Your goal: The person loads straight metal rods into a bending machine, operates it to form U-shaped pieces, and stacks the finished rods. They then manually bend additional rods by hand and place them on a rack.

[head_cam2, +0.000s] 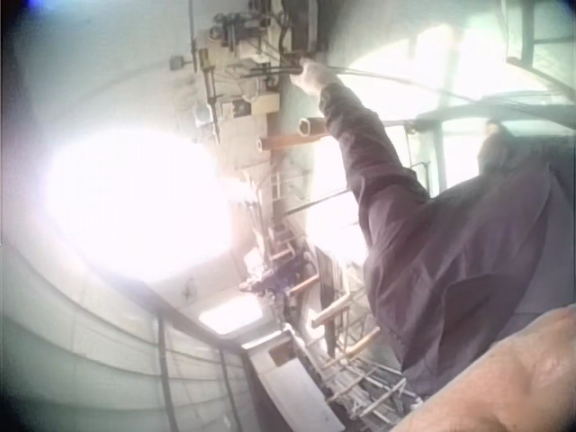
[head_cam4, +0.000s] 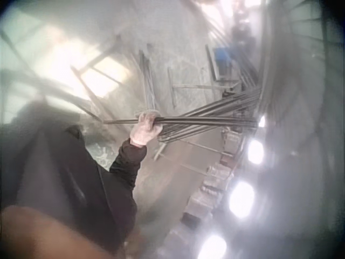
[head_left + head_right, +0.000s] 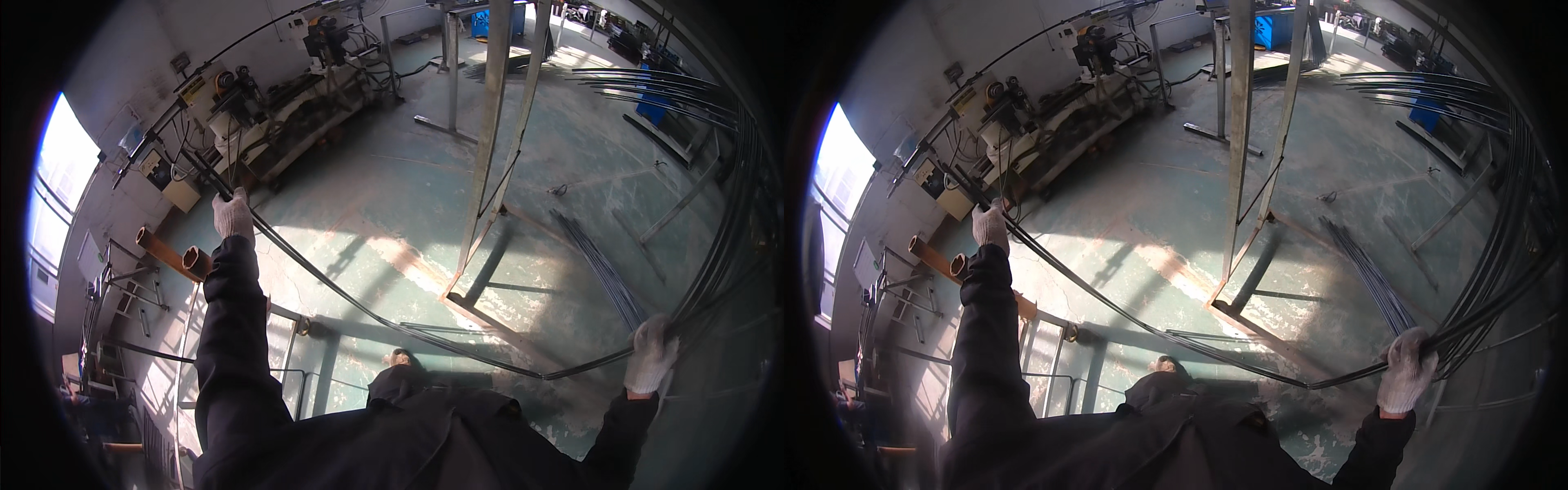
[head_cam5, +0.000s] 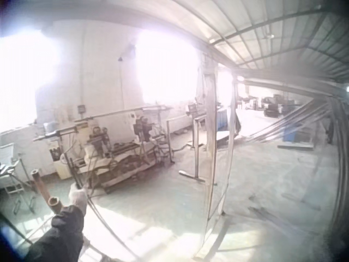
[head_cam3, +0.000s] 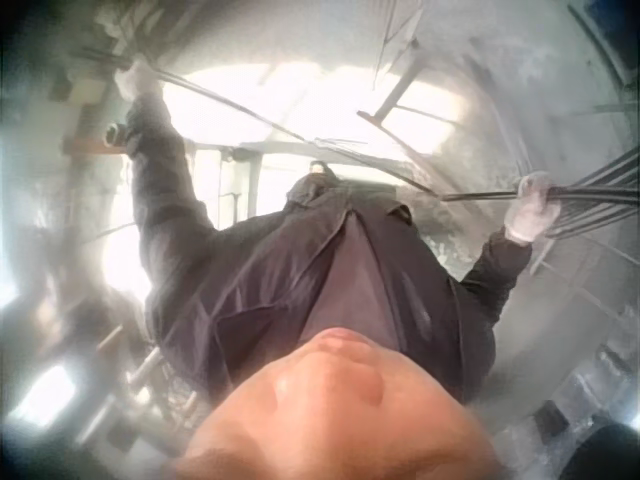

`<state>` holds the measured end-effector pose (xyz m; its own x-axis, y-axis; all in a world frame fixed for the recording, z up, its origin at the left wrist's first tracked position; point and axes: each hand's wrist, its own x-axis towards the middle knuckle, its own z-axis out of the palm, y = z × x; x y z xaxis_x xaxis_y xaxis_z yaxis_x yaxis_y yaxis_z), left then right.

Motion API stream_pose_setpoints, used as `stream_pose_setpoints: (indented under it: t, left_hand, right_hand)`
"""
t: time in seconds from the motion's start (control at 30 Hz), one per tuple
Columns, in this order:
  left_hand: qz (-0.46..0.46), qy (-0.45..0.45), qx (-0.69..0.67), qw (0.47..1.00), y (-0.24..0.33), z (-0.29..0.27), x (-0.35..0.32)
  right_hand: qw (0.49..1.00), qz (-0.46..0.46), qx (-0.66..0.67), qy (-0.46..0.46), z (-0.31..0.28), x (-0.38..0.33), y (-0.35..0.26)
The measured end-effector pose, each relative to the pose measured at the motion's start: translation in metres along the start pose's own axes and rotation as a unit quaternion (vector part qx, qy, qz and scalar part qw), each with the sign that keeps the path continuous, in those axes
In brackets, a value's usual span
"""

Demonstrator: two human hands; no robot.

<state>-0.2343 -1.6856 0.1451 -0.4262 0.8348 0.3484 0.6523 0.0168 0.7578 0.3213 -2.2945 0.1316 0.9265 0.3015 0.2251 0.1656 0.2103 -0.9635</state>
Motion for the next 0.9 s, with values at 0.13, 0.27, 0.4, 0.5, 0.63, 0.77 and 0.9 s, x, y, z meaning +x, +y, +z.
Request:
stream_pose_setpoints:
  t: [0.13, 0.27, 0.4, 0.5, 0.63, 0.77, 0.9]
  left_hand:
    - [0.074, -0.188, -0.198, 0.959, 0.004, 0.029, -0.011]
    - [-0.025, -0.577, -0.357, 0.734, 0.036, 0.067, -0.096]
    - [0.005, -0.710, -0.396, 0.583, 0.092, 0.073, -0.143]
    - [0.005, -0.770, -0.397, 0.499, 0.127, 0.080, -0.124]
    - [-0.006, -0.659, -0.439, 0.611, 0.148, 0.106, -0.074]
    - [-0.131, -0.557, -0.444, 0.689, 0.144, 0.145, 0.007]
    - [-0.166, -0.430, -0.557, 0.691, 0.126, 0.202, 0.124]
  right_hand:
    - [0.988, -0.034, -0.072, -0.134, 0.178, -0.001, -0.087]
    - [0.892, 0.003, -0.069, -0.446, 0.386, 0.003, -0.143]
    - [0.806, -0.082, -0.173, -0.560, 0.608, 0.013, -0.167]
    - [0.759, -0.219, -0.248, -0.561, 0.771, 0.014, -0.180]
    - [0.494, -0.611, -0.383, -0.487, 0.912, -0.004, -0.162]
    - [0.531, -0.477, -0.334, -0.616, 0.946, 0.014, -0.126]
    - [0.698, -0.247, -0.227, -0.633, 0.900, 0.068, -0.065]
